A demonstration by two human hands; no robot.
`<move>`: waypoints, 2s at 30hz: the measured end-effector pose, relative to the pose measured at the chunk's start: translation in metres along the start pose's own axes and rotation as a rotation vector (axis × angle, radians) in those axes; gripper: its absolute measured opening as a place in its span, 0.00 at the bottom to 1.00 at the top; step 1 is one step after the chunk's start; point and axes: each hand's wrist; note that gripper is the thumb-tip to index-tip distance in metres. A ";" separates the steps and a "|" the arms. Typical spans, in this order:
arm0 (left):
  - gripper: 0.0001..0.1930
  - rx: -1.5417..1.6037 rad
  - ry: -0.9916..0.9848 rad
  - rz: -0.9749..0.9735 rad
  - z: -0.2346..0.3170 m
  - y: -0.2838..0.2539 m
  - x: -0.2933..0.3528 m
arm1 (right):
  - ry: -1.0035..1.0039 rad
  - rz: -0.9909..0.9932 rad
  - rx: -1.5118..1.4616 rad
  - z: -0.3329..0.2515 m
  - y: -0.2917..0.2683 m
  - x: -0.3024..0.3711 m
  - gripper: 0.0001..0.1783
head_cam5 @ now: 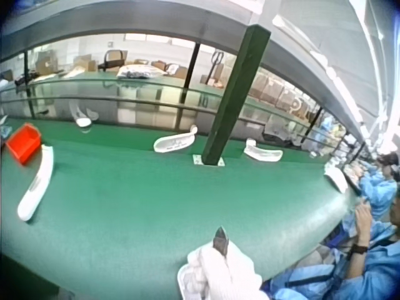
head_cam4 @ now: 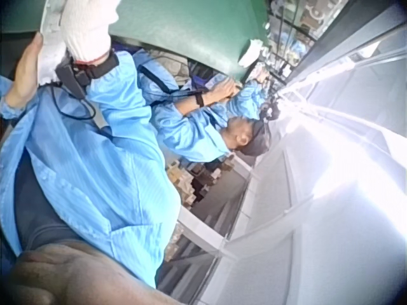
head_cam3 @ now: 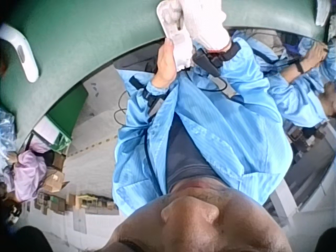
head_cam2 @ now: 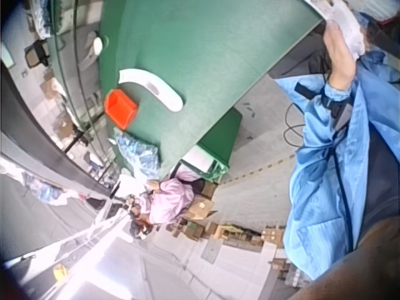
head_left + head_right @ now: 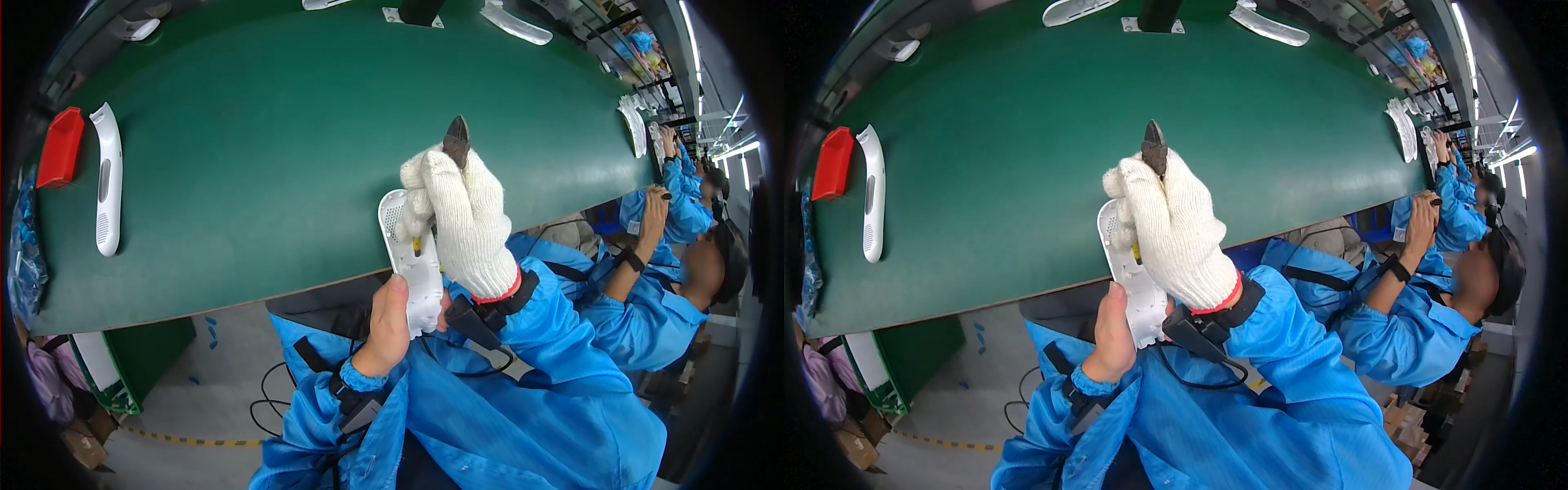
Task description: Using pliers to trim or finish white plastic components on an assembly line.
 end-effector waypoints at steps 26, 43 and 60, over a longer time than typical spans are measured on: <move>0.18 -0.453 0.080 -0.086 0.017 -0.010 0.031 | 0.024 0.003 -0.135 -0.004 -0.004 -0.013 0.15; 0.16 -0.296 0.174 0.186 -0.005 0.011 -0.003 | -0.046 0.020 -0.020 0.003 -0.015 0.018 0.14; 0.12 -0.472 0.274 0.246 -0.002 0.009 -0.005 | -0.086 0.075 0.028 0.004 0.001 0.025 0.12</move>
Point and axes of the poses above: each hand's wrist, its own x-axis away from the middle knuckle, its own y-axis out of the palm, z = x × y, and after that the axes turned 11 degrees about z, right-handed
